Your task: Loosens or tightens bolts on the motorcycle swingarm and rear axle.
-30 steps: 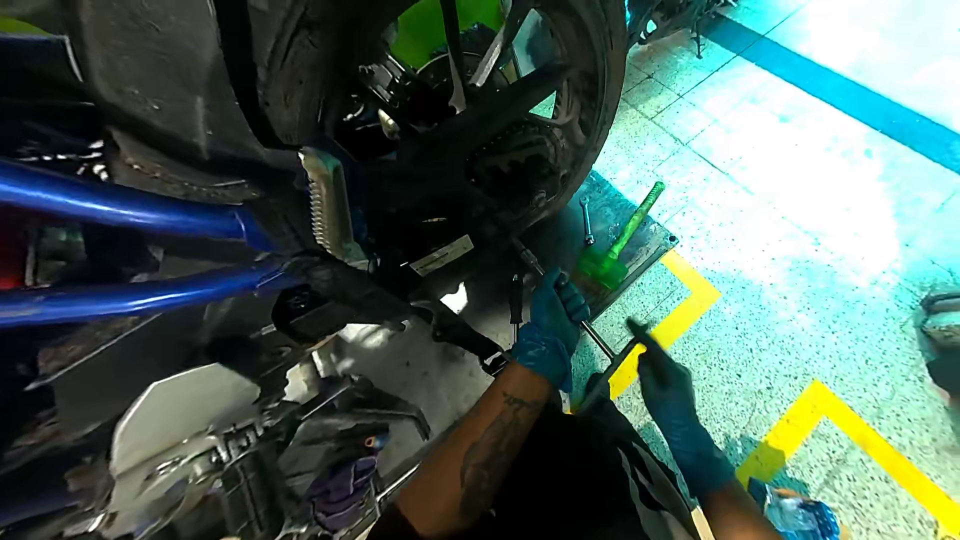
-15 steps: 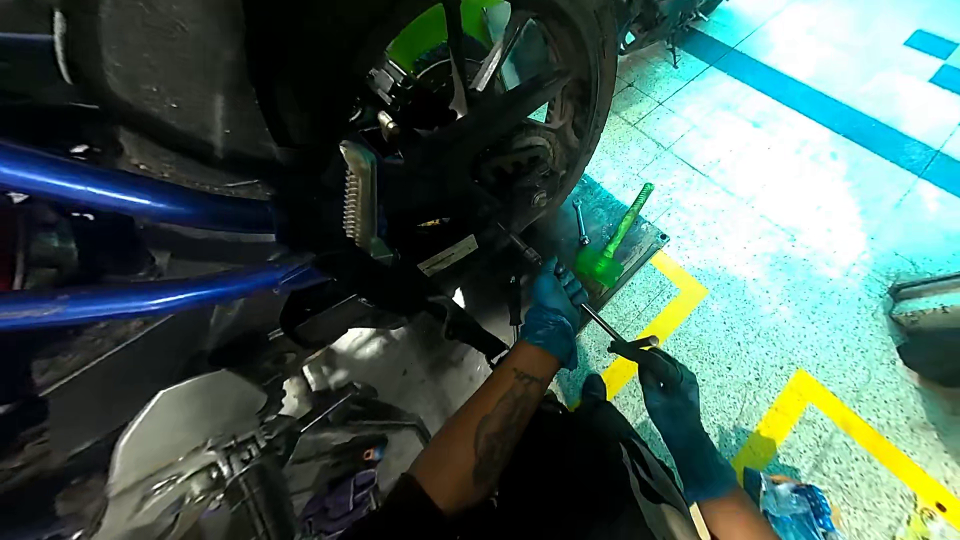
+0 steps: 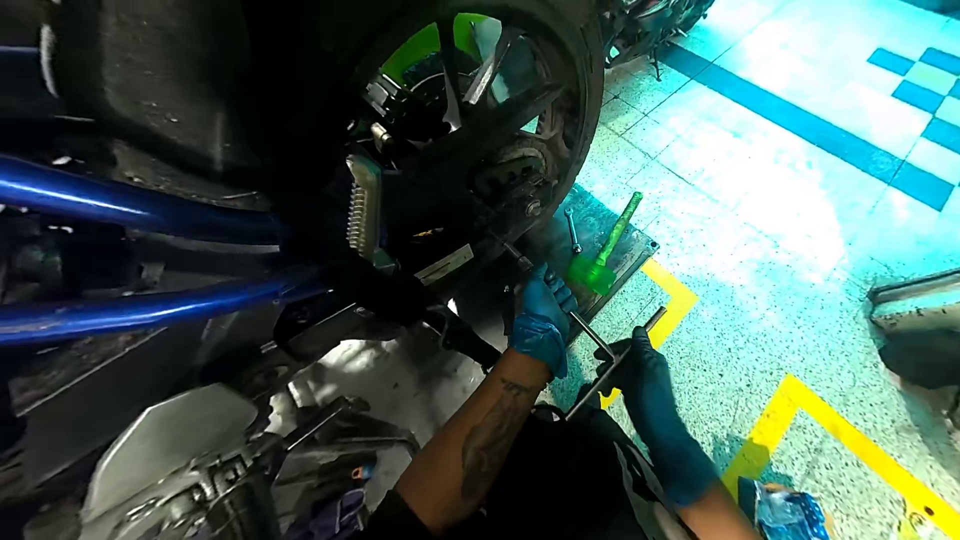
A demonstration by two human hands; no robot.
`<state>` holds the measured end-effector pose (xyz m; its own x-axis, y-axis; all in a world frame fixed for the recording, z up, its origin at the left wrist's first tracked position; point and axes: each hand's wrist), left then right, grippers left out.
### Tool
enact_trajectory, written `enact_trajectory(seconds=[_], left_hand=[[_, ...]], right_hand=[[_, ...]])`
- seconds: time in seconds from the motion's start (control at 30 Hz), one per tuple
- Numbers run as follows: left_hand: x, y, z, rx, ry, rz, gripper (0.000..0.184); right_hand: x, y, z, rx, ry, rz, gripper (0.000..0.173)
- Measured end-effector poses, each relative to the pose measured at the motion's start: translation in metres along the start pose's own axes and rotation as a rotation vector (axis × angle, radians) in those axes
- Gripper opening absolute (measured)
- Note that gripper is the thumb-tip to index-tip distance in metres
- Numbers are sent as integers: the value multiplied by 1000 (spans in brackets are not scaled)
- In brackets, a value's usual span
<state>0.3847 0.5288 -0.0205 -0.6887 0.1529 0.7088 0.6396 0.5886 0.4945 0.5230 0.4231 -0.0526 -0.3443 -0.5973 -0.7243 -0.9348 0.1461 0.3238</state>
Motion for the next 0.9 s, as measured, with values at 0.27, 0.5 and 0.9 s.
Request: enact_trajectory(seconds=[0.27,0.5,0.9], left_hand=[[-3,3,5,17,13,10,42],[12,-41,-27,-257,124,337,46],[60,-216,-16,220,631,614,53]], right_hand=[[14,-30,6,651,-889,-1271,56],[-7,-7,42,532,-1296,-1603,32],[-12,-49,-18,474,-1279,-1451,28]])
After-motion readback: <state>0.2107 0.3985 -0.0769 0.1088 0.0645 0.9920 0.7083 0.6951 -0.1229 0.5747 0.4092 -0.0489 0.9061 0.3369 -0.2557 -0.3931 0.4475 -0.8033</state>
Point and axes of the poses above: each hand's wrist, its own z-axis towards the middle knuckle, its own y-axis out of the palm, x = y × z, and after that the axes turned 14 degrees about y, right-handed
